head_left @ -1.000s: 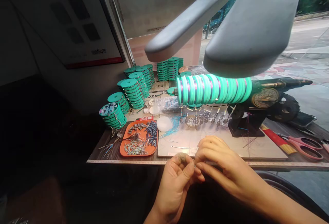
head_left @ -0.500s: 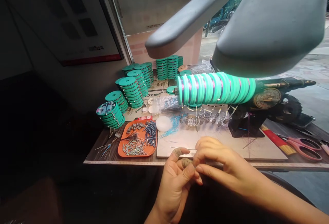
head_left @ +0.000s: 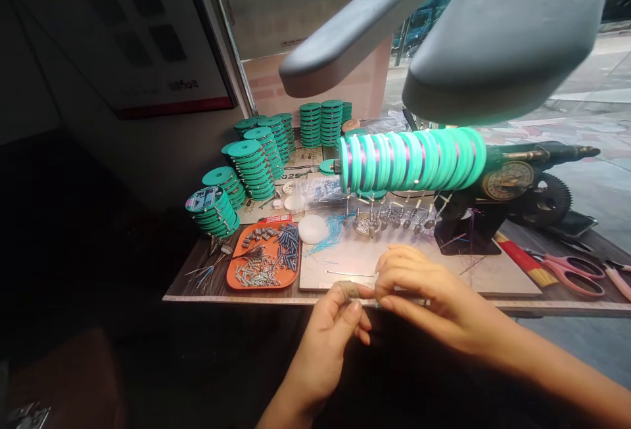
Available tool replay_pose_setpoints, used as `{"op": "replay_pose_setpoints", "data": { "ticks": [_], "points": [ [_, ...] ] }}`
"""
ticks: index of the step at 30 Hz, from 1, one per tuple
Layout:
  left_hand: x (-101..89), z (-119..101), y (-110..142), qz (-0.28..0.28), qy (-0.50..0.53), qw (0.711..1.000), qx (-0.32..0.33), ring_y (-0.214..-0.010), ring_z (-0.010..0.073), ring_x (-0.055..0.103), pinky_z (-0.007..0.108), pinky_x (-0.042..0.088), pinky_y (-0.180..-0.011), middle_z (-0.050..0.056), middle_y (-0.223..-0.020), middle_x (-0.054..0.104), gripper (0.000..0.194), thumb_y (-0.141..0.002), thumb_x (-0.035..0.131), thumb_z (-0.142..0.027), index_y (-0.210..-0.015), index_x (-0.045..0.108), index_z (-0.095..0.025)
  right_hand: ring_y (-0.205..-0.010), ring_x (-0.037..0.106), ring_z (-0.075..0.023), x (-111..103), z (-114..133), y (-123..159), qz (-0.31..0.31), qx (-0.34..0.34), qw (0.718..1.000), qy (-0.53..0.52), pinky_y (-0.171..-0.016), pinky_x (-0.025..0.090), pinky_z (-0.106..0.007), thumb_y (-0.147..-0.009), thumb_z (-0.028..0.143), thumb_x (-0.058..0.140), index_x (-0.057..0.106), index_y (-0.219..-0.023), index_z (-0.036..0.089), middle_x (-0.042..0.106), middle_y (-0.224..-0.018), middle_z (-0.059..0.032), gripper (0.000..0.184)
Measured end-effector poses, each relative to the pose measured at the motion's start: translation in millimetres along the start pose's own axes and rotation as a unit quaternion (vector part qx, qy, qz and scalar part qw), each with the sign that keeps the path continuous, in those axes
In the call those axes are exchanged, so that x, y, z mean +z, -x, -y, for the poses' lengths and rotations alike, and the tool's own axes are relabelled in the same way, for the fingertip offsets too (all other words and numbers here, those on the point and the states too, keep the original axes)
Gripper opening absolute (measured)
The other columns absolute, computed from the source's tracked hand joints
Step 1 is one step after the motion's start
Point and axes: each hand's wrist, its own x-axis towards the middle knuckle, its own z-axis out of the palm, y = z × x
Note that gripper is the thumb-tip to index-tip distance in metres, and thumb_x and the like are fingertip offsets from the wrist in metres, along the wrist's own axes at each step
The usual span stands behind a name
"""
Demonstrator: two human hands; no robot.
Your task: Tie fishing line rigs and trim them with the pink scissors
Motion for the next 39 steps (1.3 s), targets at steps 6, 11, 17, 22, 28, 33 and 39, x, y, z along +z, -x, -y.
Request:
{"op": "replay_pose_setpoints", "data": {
  "ticks": [6,11,17,22,28,33,39],
  "points": [
    [9.7,-2.8,-1.7,0.013,-0.084,0.996,0.034,-0.058,0.0112,0.044,0.024,0.037,-0.056,0.0,-0.064,0.048,0.023,-0.079,0.056,-0.034,-0.069,0.057,-0.014,-0.08,0.049,-0.0197,1.9,0.2,1.3,-0.006,-0.016,0.999,0.033,-0.075,0.039,-0.038,-0.084,0.014,0.047,0.053,-0.078,0.019,0.055,-0.075,-0.0044,0.011],
    [12.4,-3.0,-0.4,0.027,-0.025,0.999,0.005,-0.059,0.0108,0.043,0.023,0.036,-0.057,0.0,-0.064,0.049,0.021,-0.076,0.061,-0.032,-0.069,0.058,-0.013,-0.081,0.049,-0.0191,1.6,0.9,1.7,0.006,-0.021,1.0,0.008,-0.075,0.038,-0.036,-0.086,0.015,0.046,0.053,-0.079,0.019,0.054,-0.076,-0.0042,0.01],
    [12.1,1.3,2.2,0.027,0.082,0.996,-0.039,-0.058,0.0087,0.042,0.022,0.034,-0.057,0.0,-0.064,0.049,0.018,-0.071,0.067,-0.029,-0.068,0.062,-0.012,-0.077,0.05,-0.0176,-0.8,2.5,-0.5,0.027,-0.001,0.998,-0.054,-0.072,0.04,-0.033,-0.091,0.033,0.037,0.053,-0.074,0.019,0.052,-0.073,-0.0033,0.027],
    [13.3,8.5,2.6,0.019,0.107,0.993,-0.04,-0.057,0.0075,0.042,0.02,0.035,-0.057,0.0,-0.064,0.051,0.013,-0.071,0.068,-0.024,-0.068,0.064,-0.011,-0.086,0.05,-0.0196,0.6,0.6,2.8,0.029,-0.019,0.999,0.011,-0.081,0.039,-0.037,-0.089,0.024,0.043,0.054,-0.077,0.02,0.056,-0.079,-0.0046,0.017],
    [15.3,16.6,5.5,-0.004,0.206,0.976,-0.074,-0.059,0.007,0.043,0.019,0.038,-0.056,0.0,-0.065,0.05,0.01,-0.069,0.069,-0.019,-0.068,0.064,-0.011,-0.098,0.051,-0.023,15.5,4.2,28.3,-0.132,0.1,0.986,0.03,-0.083,0.041,-0.037,-0.083,0.024,0.052,0.056,-0.098,0.021,0.058,-0.102,-0.0086,0.016],
    [16.0,15.4,9.8,0.011,0.263,0.961,-0.091,-0.061,0.0072,0.047,0.018,0.039,-0.056,0.001,-0.064,0.053,0.009,-0.074,0.064,-0.017,-0.071,0.065,-0.009,-0.07,0.057,-0.0131,36.3,11.8,31.7,-0.083,0.243,0.908,-0.331,-0.065,0.046,-0.024,-0.085,0.03,0.051,0.057,-0.084,0.019,0.06,-0.074,0.0005,0.013],
    [13.3,18.1,10.8,0.008,0.266,0.962,-0.062,-0.064,0.009,0.051,0.018,0.037,-0.055,0.001,-0.064,0.053,0.011,-0.079,0.057,-0.015,-0.075,0.065,-0.008,-0.059,0.052,-0.0069,48.7,6.6,20.2,-0.074,0.284,0.816,-0.498,-0.054,0.041,-0.017,-0.08,0.03,0.06,0.059,-0.086,0.017,0.057,-0.065,0.0038,0.015]
  ]
}}
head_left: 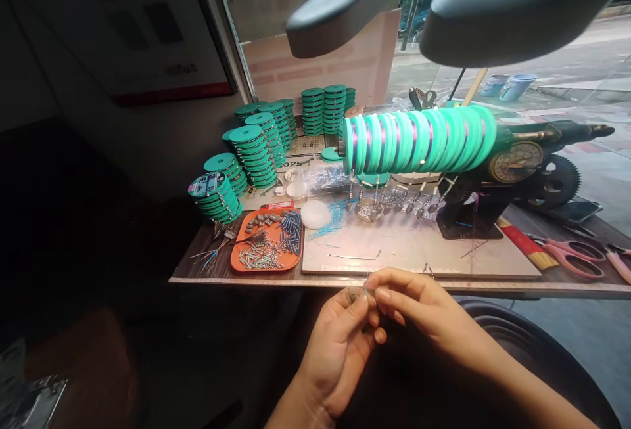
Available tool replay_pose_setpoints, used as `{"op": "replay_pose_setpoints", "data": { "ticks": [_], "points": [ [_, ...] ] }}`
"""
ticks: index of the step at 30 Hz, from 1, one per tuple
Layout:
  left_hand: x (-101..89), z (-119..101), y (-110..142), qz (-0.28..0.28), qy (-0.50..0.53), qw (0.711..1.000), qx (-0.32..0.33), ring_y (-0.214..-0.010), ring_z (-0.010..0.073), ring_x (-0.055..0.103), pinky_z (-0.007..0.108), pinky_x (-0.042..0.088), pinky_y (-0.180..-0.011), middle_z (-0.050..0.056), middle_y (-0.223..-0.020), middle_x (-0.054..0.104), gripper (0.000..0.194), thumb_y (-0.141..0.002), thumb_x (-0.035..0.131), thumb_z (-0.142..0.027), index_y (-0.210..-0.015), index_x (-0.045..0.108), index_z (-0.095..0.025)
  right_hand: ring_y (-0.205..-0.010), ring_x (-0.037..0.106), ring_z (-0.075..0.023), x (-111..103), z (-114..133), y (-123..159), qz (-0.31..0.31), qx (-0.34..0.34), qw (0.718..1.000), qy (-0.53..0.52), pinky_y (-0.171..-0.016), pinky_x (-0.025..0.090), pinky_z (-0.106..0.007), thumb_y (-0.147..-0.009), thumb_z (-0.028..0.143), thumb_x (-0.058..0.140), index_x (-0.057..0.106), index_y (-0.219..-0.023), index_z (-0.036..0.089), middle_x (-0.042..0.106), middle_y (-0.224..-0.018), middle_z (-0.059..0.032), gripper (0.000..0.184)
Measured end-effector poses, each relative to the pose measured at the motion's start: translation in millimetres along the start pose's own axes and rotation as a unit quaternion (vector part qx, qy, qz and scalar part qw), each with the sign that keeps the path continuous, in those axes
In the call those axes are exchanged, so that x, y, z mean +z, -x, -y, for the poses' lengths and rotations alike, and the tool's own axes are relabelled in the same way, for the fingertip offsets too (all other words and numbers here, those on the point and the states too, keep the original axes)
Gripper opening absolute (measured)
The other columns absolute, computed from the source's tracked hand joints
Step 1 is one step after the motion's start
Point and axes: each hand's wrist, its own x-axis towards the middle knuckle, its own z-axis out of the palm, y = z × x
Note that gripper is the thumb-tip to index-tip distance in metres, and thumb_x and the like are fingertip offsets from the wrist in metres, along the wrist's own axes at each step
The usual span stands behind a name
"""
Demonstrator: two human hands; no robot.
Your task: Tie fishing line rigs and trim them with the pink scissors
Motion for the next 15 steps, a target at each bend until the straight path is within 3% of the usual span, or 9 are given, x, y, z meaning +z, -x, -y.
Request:
{"op": "replay_pose_setpoints", "data": {
  "ticks": [7,15],
  "points": [
    [-1.4,-2.7,2.5,-0.035,-0.044,0.998,0.041,-0.062,0.0072,0.048,0.018,0.037,-0.057,0.0,-0.065,0.055,0.009,-0.078,0.06,-0.015,-0.073,0.065,-0.01,-0.05,0.05,-0.0078,10.6,0.8,-11.9,0.024,0.022,0.998,-0.046,-0.047,0.039,-0.019,-0.072,0.035,0.067,0.055,-0.071,0.015,0.052,-0.055,0.005,0.023],
    [-4.2,-1.1,3.5,-0.051,-0.133,0.985,0.098,-0.063,0.0089,0.049,0.022,0.038,-0.067,-0.001,-0.061,0.054,0.021,-0.079,0.059,-0.02,-0.06,0.058,-0.013,-0.053,0.046,-0.0065,13.3,-14.7,-15.1,0.014,0.022,0.995,-0.096,-0.051,0.032,-0.019,-0.074,0.033,0.066,0.054,-0.072,0.015,0.051,-0.059,0.0047,0.021]
  ]
}}
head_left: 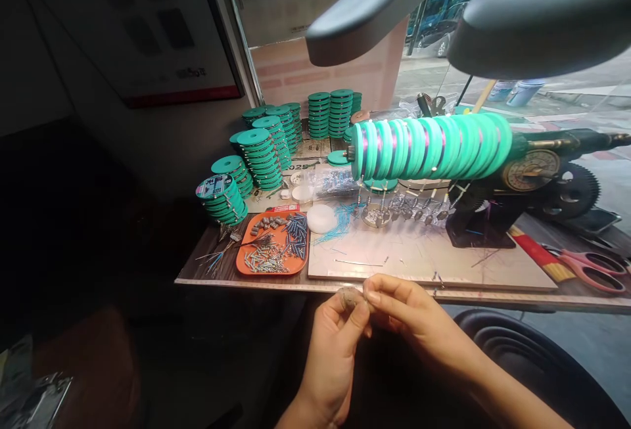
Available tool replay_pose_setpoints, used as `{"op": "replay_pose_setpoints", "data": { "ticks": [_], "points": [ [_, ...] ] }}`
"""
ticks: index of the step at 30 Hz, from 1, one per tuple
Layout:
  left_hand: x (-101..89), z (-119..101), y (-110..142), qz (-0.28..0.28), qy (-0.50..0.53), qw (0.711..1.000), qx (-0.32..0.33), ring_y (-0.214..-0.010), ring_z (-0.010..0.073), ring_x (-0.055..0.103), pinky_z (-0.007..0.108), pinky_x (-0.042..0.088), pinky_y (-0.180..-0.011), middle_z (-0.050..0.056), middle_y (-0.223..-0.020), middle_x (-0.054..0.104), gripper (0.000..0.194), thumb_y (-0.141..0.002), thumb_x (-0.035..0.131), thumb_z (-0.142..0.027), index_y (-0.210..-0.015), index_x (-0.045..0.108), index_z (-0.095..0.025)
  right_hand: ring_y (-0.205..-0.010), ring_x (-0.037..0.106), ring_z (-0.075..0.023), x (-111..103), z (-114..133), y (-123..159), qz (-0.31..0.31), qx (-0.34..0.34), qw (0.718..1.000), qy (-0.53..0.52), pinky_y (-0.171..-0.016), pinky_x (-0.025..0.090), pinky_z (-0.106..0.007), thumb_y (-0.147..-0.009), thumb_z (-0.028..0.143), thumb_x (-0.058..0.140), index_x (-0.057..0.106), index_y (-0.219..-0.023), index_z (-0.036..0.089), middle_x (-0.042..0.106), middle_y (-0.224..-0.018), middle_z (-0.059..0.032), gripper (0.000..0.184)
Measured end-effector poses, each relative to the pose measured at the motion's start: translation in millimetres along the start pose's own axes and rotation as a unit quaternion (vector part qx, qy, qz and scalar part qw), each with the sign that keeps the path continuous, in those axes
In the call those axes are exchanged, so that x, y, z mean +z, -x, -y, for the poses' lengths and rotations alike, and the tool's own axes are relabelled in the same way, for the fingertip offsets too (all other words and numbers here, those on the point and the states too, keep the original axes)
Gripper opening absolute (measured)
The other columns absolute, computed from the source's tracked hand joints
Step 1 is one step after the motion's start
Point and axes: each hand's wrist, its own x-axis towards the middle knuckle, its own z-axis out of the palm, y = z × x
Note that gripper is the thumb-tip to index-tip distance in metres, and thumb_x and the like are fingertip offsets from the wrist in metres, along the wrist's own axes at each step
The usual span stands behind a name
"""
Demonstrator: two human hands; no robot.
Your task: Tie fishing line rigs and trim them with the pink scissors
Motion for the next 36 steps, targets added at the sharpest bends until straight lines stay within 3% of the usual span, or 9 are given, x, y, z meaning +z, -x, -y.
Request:
{"op": "replay_pose_setpoints", "data": {
  "ticks": [7,13,18,22,27,36],
  "points": [
    [-1.0,-0.8,0.4,0.013,0.036,0.999,-0.008,-0.063,0.0091,0.05,0.021,0.038,-0.064,0.0,-0.064,0.057,0.015,-0.081,0.055,-0.016,-0.067,0.061,-0.013,-0.052,0.041,-0.0057,-6.0,1.6,3.6,-0.013,-0.023,0.997,0.069,-0.048,0.027,-0.018,-0.077,0.034,0.063,0.061,-0.086,0.016,0.053,-0.059,0.0039,0.02],
    [-1.4,-1.8,2.0,0.024,0.039,0.999,-0.016,-0.064,0.0099,0.05,0.022,0.038,-0.063,0.001,-0.064,0.057,0.018,-0.082,0.054,-0.018,-0.065,0.058,-0.013,-0.051,0.047,-0.0079,-4.5,2.1,1.7,0.01,-0.019,0.997,0.074,-0.048,0.029,-0.019,-0.076,0.035,0.064,0.06,-0.082,0.015,0.056,-0.055,0.0024,0.022],
    [-4.4,1.5,2.1,0.004,-0.001,1.0,0.002,-0.063,0.0091,0.046,0.022,0.036,-0.064,-0.001,-0.063,0.052,0.019,-0.078,0.06,-0.02,-0.061,0.054,-0.013,-0.046,0.041,-0.0061,-0.5,6.8,2.9,0.002,-0.03,0.994,0.101,-0.044,0.027,-0.018,-0.073,0.038,0.066,0.057,-0.072,0.014,0.056,-0.052,0.0017,0.025],
    [-7.5,2.5,1.1,0.0,-0.034,0.999,0.007,-0.06,0.0079,0.042,0.022,0.035,-0.064,-0.003,-0.061,0.047,0.021,-0.078,0.061,-0.022,-0.06,0.055,-0.013,-0.044,0.04,-0.0042,-2.3,2.9,1.4,0.003,-0.012,0.998,0.054,-0.043,0.027,-0.016,-0.072,0.036,0.068,0.056,-0.07,0.014,0.05,-0.05,0.0048,0.025],
    [-5.7,-0.7,1.5,0.023,-0.038,0.999,0.008,-0.064,0.0109,0.049,0.026,0.037,-0.072,-0.001,-0.06,0.052,0.021,-0.079,0.059,-0.02,-0.059,0.056,-0.013,-0.044,0.042,-0.0036,-6.4,-5.4,-1.1,0.021,0.015,1.0,-0.015,-0.042,0.028,-0.015,-0.073,0.033,0.067,0.057,-0.072,0.014,0.047,-0.05,0.0057,0.022],
    [-2.8,-4.4,3.2,0.045,-0.005,0.999,-0.023,-0.066,0.0135,0.053,0.026,0.037,-0.069,0.004,-0.065,0.061,0.02,-0.078,0.057,-0.018,-0.059,0.059,-0.013,-0.046,0.047,-0.0057,-6.3,-3.3,-0.3,0.04,0.027,0.999,-0.017,-0.042,0.026,-0.016,-0.074,0.036,0.067,0.055,-0.071,0.014,0.048,-0.05,0.0048,0.026]
  ]
}}
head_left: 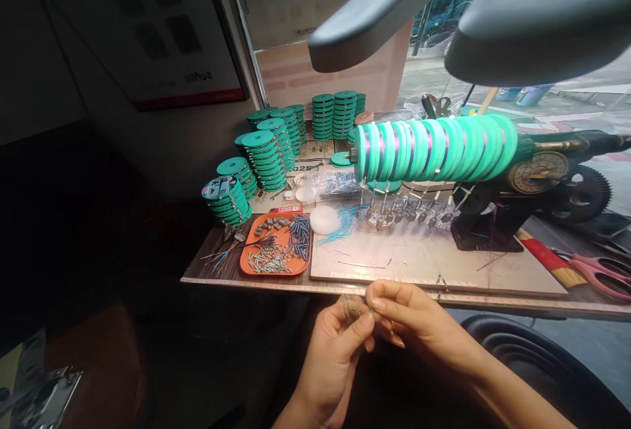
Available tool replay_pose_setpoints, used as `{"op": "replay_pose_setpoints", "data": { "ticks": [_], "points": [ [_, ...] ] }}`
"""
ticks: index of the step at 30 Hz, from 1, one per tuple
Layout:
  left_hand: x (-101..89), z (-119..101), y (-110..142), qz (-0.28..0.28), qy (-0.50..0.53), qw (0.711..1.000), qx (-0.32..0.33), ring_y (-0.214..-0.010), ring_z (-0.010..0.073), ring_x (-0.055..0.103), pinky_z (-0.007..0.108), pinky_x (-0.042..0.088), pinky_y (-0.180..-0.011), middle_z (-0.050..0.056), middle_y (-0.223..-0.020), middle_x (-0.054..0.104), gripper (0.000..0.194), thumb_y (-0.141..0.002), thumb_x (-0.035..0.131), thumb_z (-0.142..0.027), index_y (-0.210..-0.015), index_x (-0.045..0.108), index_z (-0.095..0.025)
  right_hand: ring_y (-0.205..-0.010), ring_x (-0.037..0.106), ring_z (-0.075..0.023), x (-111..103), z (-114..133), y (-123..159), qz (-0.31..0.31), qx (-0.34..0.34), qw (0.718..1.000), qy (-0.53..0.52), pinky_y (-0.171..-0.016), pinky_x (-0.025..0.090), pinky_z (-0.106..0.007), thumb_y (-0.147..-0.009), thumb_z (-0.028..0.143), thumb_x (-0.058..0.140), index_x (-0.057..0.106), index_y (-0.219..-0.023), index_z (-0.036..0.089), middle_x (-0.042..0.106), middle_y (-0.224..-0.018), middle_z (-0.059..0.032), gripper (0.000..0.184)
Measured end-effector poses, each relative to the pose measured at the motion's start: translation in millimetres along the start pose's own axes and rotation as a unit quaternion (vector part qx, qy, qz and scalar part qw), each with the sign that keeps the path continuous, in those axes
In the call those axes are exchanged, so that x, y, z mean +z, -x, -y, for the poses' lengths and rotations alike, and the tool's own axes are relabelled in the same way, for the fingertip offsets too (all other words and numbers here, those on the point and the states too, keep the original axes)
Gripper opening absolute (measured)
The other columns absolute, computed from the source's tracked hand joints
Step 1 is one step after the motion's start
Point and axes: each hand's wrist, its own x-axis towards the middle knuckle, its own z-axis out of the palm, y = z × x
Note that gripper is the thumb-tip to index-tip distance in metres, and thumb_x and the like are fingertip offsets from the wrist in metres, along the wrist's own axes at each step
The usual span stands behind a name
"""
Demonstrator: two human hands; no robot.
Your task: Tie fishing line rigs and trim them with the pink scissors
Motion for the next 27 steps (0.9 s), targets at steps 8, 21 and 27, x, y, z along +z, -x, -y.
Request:
{"op": "replay_pose_setpoints", "data": {
  "ticks": [8,21,27],
  "points": [
    [-0.8,-0.6,1.4,-0.02,-0.055,0.998,0.018,-0.065,0.0124,0.05,0.025,0.035,-0.065,0.002,-0.062,0.058,0.017,-0.078,0.059,-0.02,-0.063,0.062,-0.012,-0.044,0.041,-0.0045,-0.6,1.4,-0.7,-0.016,-0.006,0.999,0.029,-0.042,0.028,-0.016,-0.072,0.038,0.067,0.055,-0.07,0.014,0.046,-0.05,0.0057,0.028],
    [0.2,-6.4,1.7,-0.019,-0.048,0.999,-0.005,-0.061,0.011,0.05,0.022,0.035,-0.059,0.002,-0.062,0.06,0.022,-0.081,0.055,-0.022,-0.061,0.058,-0.013,-0.042,0.041,-0.0041,0.0,4.1,2.0,-0.023,-0.008,0.998,0.061,-0.041,0.027,-0.016,-0.071,0.041,0.067,0.054,-0.071,0.014,0.048,-0.05,0.0058,0.03],
    [0.5,-3.2,0.8,-0.003,-0.037,0.999,0.0,-0.064,0.0141,0.055,0.025,0.037,-0.064,0.004,-0.06,0.061,0.019,-0.08,0.056,-0.019,-0.064,0.063,-0.011,-0.043,0.041,-0.0044,-0.3,0.0,2.5,-0.012,-0.012,0.999,0.046,-0.042,0.027,-0.016,-0.074,0.039,0.065,0.054,-0.071,0.014,0.048,-0.05,0.0055,0.027]
  ]
}}
